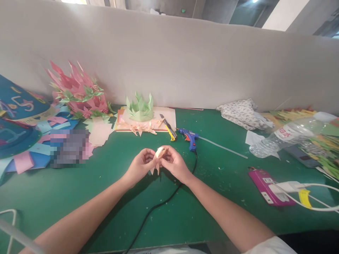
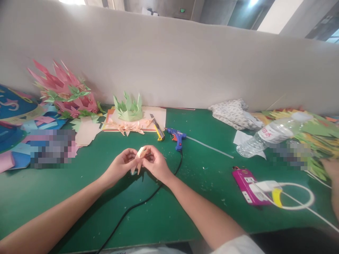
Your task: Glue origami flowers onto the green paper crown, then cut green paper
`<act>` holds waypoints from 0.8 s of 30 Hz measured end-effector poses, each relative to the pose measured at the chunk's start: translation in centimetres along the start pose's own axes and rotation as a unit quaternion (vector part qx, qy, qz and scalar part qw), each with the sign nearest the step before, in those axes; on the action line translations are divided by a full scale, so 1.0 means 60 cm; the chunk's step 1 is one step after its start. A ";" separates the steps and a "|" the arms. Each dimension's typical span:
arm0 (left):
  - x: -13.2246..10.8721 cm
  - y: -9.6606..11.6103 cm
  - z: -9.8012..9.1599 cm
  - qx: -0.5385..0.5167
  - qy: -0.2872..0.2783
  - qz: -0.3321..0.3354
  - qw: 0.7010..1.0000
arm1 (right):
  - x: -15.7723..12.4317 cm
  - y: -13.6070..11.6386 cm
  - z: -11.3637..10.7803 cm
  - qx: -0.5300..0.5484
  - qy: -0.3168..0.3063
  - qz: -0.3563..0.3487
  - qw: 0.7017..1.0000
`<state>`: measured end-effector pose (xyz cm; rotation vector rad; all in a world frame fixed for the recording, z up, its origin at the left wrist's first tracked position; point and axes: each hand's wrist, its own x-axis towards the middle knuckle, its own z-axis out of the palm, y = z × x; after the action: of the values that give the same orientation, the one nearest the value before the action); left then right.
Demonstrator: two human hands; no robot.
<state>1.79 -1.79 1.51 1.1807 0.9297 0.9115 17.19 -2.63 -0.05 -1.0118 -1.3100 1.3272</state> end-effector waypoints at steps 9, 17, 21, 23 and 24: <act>0.003 0.002 -0.007 -0.009 -0.013 -0.047 0.999 | 0.003 -0.001 -0.006 0.005 0.011 -0.009 1.000; 0.003 0.009 -0.010 -0.026 0.019 -0.048 0.998 | -0.003 -0.007 -0.008 -0.175 0.052 -0.133 0.974; 0.002 0.011 -0.009 -0.036 0.023 -0.047 0.998 | -0.007 -0.009 -0.005 -0.208 0.074 -0.152 0.963; 0.001 0.011 -0.008 -0.038 0.022 -0.043 0.998 | -0.008 -0.011 -0.004 -0.212 0.082 -0.154 0.961; 0.000 0.010 -0.007 -0.040 0.020 -0.040 0.998 | -0.009 -0.011 -0.004 -0.213 0.085 -0.155 0.961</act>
<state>1.34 -1.53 2.07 1.0526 0.9585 0.9021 17.56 -3.15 0.58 -1.1244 -1.5814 0.7189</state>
